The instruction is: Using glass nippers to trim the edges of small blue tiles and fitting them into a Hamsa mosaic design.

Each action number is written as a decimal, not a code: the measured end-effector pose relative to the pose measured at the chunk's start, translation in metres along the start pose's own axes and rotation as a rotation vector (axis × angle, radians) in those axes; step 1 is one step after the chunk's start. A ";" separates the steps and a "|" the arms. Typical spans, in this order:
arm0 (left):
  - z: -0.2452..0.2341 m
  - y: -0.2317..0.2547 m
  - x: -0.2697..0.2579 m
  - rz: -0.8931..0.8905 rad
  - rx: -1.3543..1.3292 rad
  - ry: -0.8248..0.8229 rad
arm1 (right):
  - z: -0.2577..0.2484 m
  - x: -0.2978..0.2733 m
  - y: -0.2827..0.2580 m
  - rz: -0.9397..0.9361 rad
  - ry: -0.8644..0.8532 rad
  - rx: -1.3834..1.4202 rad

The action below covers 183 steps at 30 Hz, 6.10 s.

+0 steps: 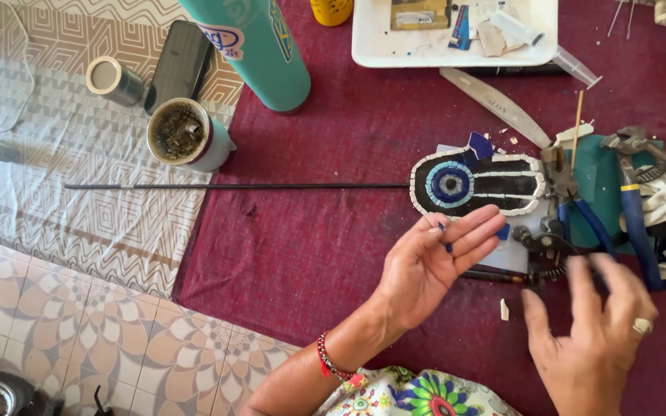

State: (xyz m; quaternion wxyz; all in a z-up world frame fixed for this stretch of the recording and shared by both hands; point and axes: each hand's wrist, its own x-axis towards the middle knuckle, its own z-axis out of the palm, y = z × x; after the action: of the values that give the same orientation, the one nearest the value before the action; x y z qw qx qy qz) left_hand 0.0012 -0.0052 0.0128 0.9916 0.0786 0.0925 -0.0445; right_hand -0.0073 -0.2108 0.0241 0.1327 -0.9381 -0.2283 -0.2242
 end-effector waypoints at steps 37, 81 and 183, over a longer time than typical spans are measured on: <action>-0.018 0.009 0.002 0.714 2.142 -0.149 | 0.054 0.130 -0.011 -0.138 -0.102 0.524; -0.014 0.037 -0.003 0.867 2.087 -0.043 | 0.010 0.034 0.004 -0.027 -0.199 0.112; -0.023 0.042 0.013 0.215 1.157 -0.202 | 0.013 -0.029 0.030 1.115 -1.287 1.530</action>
State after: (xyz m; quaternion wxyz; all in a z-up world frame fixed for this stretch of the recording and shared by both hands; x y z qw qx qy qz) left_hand 0.0139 0.0390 -0.0063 0.7905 0.6104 -0.0503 0.0058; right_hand -0.0109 -0.2422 -0.0057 0.6083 -0.5231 0.1173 0.5854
